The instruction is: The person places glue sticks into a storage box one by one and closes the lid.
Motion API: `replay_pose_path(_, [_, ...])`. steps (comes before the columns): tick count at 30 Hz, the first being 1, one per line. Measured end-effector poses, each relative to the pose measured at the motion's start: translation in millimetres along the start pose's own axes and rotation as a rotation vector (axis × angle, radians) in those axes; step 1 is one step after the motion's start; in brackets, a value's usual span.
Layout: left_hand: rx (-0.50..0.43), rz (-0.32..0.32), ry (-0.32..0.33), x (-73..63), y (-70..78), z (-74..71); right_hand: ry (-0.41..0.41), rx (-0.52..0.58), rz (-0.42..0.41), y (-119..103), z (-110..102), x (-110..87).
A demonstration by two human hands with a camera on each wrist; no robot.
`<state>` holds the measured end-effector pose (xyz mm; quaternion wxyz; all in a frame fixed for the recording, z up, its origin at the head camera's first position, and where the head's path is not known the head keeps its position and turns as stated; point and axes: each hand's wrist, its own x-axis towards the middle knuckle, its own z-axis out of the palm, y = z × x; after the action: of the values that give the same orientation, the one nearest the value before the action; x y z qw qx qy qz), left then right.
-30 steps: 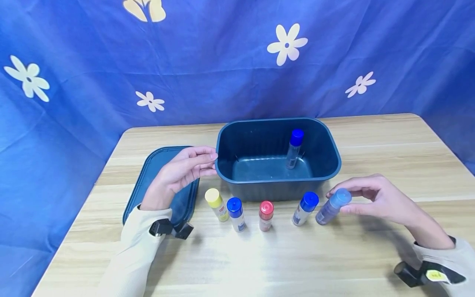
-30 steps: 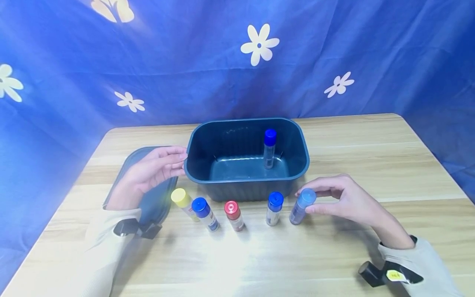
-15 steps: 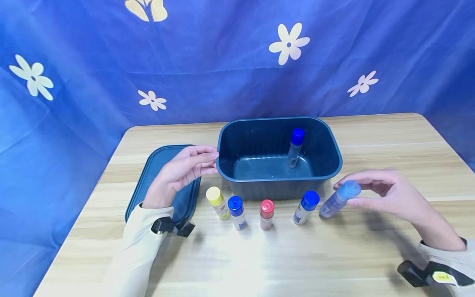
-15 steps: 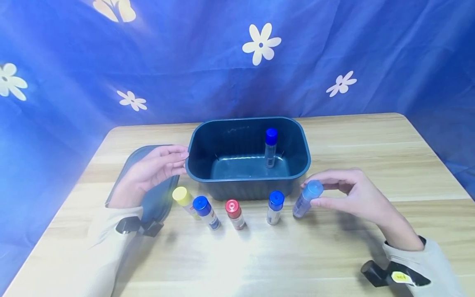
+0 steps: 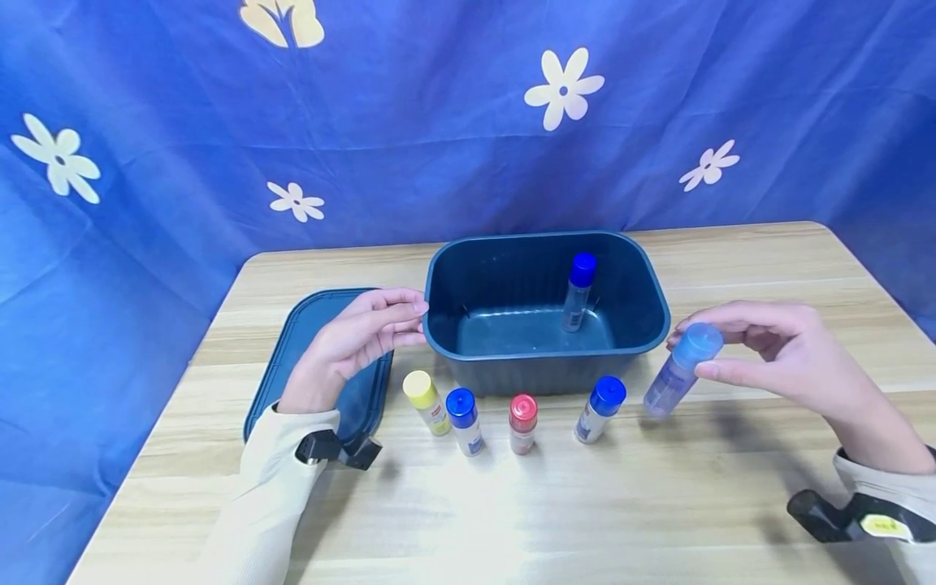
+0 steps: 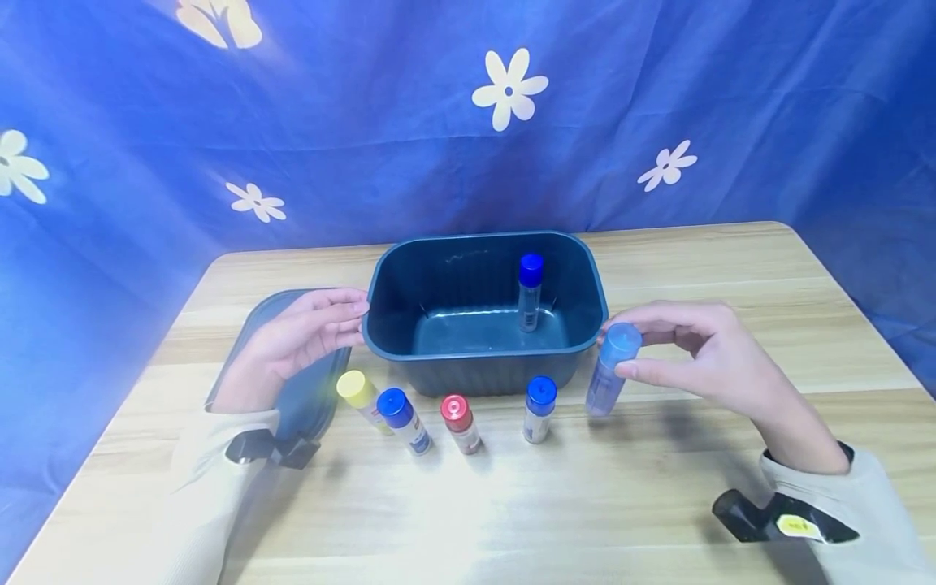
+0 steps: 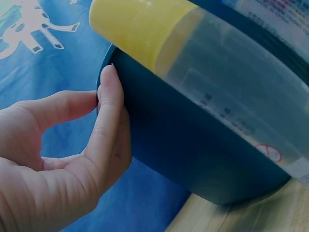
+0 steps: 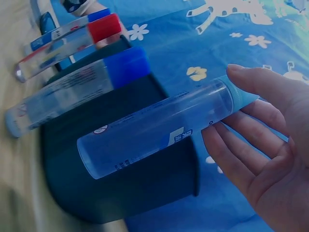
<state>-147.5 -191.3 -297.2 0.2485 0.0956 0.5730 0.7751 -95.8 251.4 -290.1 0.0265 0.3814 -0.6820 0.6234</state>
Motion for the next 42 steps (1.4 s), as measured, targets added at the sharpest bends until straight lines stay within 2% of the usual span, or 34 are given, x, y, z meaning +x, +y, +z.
replay_pose_path(10, [-0.040,0.044,0.009,-3.7,-4.9,-2.5,0.013,0.027,-0.057,-16,0,25.6])
replay_pose_path(15, [-0.043,0.048,0.044,-2.5,-6.4,-0.8,0.027,0.091,-0.136,-21,5,37.9])
replay_pose_path(19, [-0.057,0.045,0.049,-2.4,-8.4,-0.3,0.063,0.141,-0.157,-23,10,47.4])
replay_pose_path(22, [-0.068,0.038,0.047,-2.5,-10.3,-0.2,0.105,0.171,-0.143,-26,14,53.9])
replay_pose_path(24, [-0.072,0.034,0.051,-2.8,-11.2,-0.3,0.161,0.164,-0.127,-27,16,58.6])
replay_pose_path(29, [-0.061,0.038,0.047,-3.2,-12.5,0.5,0.302,0.097,-0.068,-27,20,68.6])
replay_pose_path(39, [-0.070,0.048,0.021,0.0,-12.3,1.8,0.326,0.064,-0.035,-19,19,75.0])
replay_pose_path(42, [-0.066,0.047,0.018,-0.1,-11.9,0.9,0.304,0.052,-0.041,-17,19,77.4])
